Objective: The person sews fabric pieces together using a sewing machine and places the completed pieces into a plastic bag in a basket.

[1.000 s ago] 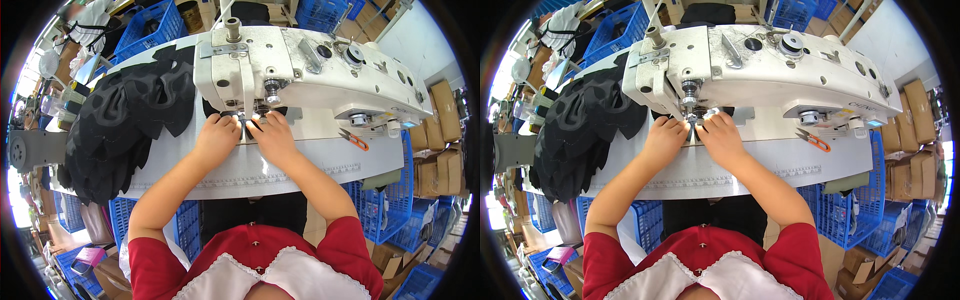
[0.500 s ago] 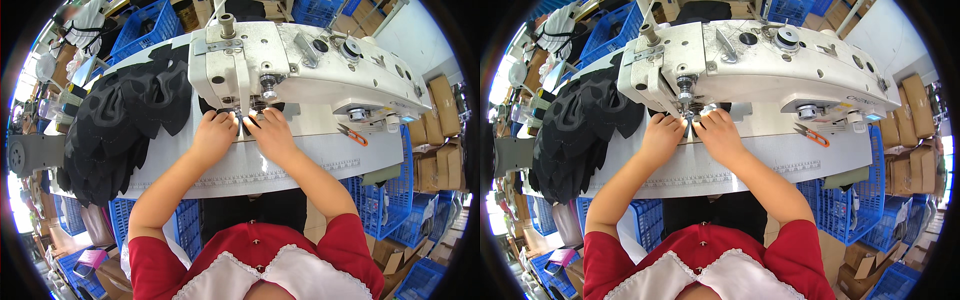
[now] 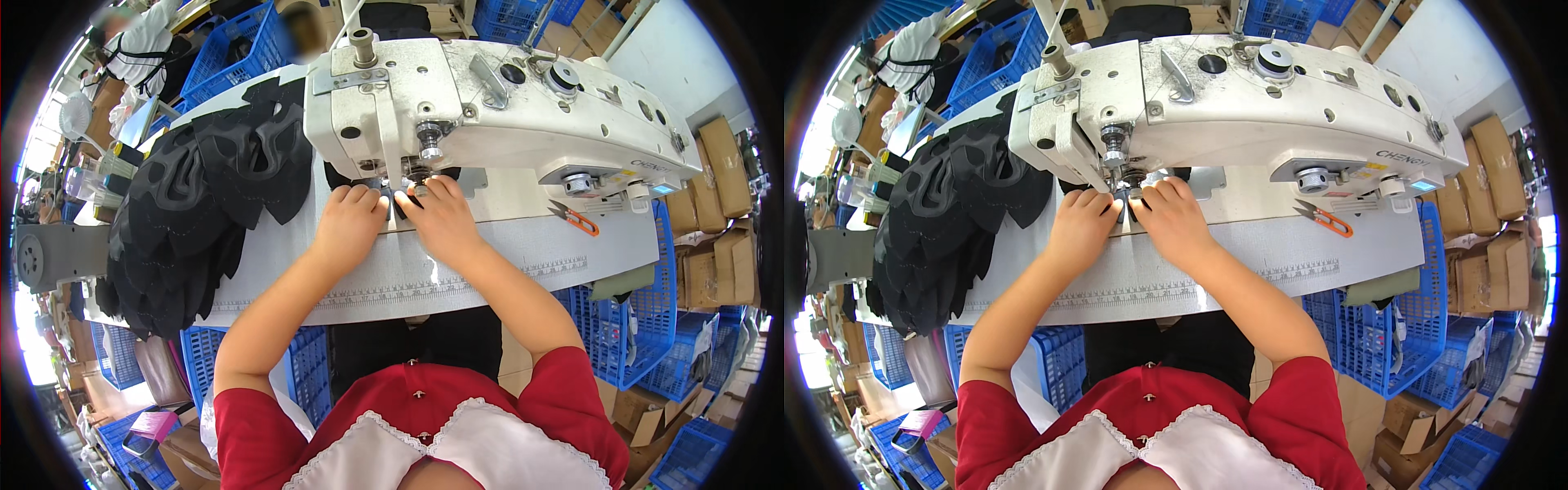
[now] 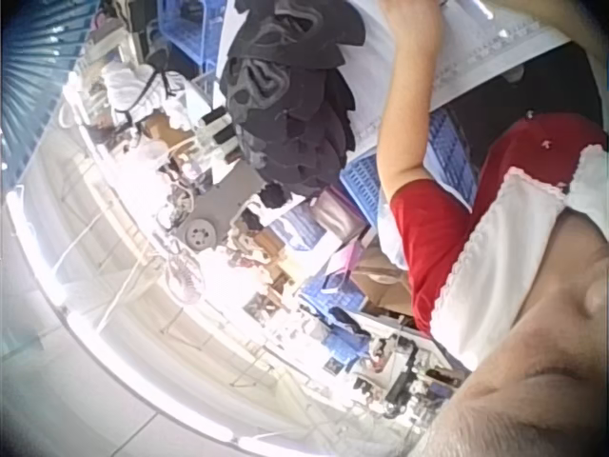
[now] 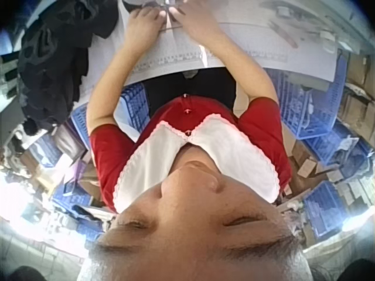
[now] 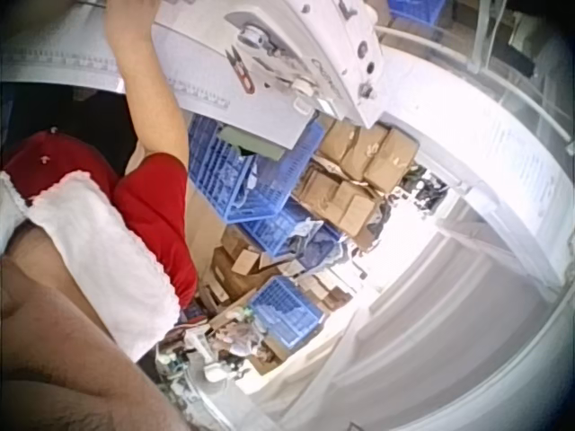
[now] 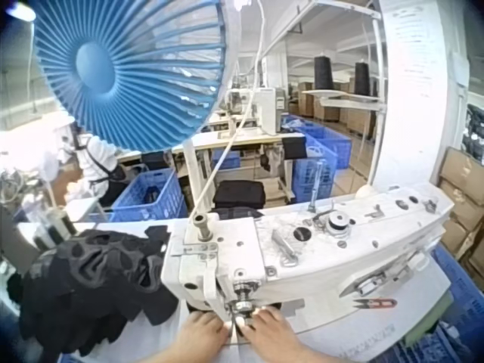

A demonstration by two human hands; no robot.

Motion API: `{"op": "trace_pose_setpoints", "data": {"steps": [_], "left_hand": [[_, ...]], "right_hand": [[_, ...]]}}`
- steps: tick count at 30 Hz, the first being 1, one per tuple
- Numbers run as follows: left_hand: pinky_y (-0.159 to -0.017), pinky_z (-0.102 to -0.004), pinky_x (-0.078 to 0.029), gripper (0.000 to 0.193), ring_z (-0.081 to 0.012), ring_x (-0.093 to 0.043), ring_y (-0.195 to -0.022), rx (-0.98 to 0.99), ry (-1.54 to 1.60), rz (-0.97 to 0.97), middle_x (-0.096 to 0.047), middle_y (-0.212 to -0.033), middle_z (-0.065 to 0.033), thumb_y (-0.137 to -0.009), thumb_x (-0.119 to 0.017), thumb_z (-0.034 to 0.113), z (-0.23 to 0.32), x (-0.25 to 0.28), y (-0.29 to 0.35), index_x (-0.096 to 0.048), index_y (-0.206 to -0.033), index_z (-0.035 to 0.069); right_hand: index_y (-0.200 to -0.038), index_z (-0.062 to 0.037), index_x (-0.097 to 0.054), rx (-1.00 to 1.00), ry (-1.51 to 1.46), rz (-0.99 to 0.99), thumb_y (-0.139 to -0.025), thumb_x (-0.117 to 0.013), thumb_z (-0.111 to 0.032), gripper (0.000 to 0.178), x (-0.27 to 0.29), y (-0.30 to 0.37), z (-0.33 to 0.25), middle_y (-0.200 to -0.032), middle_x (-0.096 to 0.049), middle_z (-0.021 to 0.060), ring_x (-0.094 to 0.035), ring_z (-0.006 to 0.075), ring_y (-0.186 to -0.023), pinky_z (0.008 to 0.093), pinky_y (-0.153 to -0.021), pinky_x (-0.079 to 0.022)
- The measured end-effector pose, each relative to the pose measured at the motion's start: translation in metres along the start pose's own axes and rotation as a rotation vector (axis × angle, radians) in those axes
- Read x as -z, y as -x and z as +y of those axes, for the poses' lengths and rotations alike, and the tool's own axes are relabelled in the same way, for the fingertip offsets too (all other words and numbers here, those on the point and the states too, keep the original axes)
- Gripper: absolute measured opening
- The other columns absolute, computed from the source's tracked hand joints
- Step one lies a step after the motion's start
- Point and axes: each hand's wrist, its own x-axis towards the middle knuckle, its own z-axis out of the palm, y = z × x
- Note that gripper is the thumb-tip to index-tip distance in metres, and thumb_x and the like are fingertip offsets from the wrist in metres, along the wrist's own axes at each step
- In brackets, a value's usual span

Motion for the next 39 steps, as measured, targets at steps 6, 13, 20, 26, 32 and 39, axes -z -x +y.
{"op": "trace_pose_setpoints", "data": {"steps": [6,13,20,26,32,39], "left_hand": [[-0.085,-0.0380,-0.047,0.021,-0.0228,-0.062,-0.094,-0.016,0.110,0.115,-0.065,-0.095,-0.0041,-0.070,-0.065,0.008,-0.008,-0.008,0.000,-0.067,-0.091,0.007],[-0.086,-0.0386,-0.048,0.017,-0.0237,-0.063,-0.094,-0.030,0.142,0.167,-0.066,-0.096,-0.0052,-0.072,-0.066,0.009,-0.014,-0.014,-0.001,-0.065,-0.088,0.006],[-0.087,-0.0352,-0.048,0.019,-0.0214,-0.063,-0.095,-0.055,0.079,0.168,-0.066,-0.098,-0.0056,-0.073,-0.059,0.012,-0.018,-0.016,-0.004,-0.065,-0.089,0.005],[-0.087,-0.0342,-0.048,0.021,-0.0199,-0.062,-0.099,-0.098,-0.024,0.183,-0.066,-0.100,-0.0054,-0.071,-0.061,0.011,-0.022,-0.021,-0.004,-0.066,-0.090,0.003],[-0.087,-0.0340,-0.049,0.019,-0.0198,-0.061,-0.100,-0.089,-0.076,0.116,-0.066,-0.100,-0.0053,-0.071,-0.062,0.010,-0.025,-0.023,-0.008,-0.067,-0.088,0.003],[-0.079,-0.0354,-0.050,0.010,-0.0210,-0.062,-0.089,-0.082,-0.136,0.167,-0.064,-0.090,-0.0036,-0.074,-0.065,0.008,-0.032,-0.028,-0.011,-0.067,-0.083,0.004]], "right_hand": [[-0.108,-0.0082,-0.067,0.010,0.001,0.025,-0.075,-0.061,-0.005,0.034,-0.002,0.000,0.001,-0.103,-0.066,0.0087,-0.057,0.0269,-0.104,0.0419,-0.102,-0.038],[-0.098,-0.0072,-0.067,0.029,-0.025,0.104,-0.075,-0.061,-0.007,0.024,-0.004,-0.001,0.005,-0.095,-0.064,0.0068,-0.058,0.0250,-0.099,0.0411,-0.100,-0.040],[-0.104,-0.0082,-0.068,0.016,-0.097,0.095,-0.074,-0.064,-0.005,0.031,-0.008,-0.002,0.011,-0.085,-0.064,0.0097,-0.059,0.0281,-0.097,0.0430,-0.098,-0.043],[-0.106,-0.0090,-0.069,0.009,-0.098,0.105,-0.074,-0.063,-0.004,0.033,-0.007,-0.005,0.012,-0.086,-0.061,0.0109,-0.059,0.0290,-0.095,0.0424,-0.098,-0.044],[-0.108,-0.0096,-0.069,0.012,-0.091,0.078,-0.074,-0.062,-0.004,0.035,-0.005,-0.007,0.015,-0.084,-0.060,0.0105,-0.058,0.0286,-0.091,0.0406,-0.096,-0.045],[-0.110,-0.0098,-0.070,0.015,-0.051,0.070,-0.077,-0.061,-0.006,0.035,-0.013,-0.007,0.017,-0.078,-0.056,0.0093,-0.056,0.0278,-0.085,0.0386,-0.088,-0.046]]}}
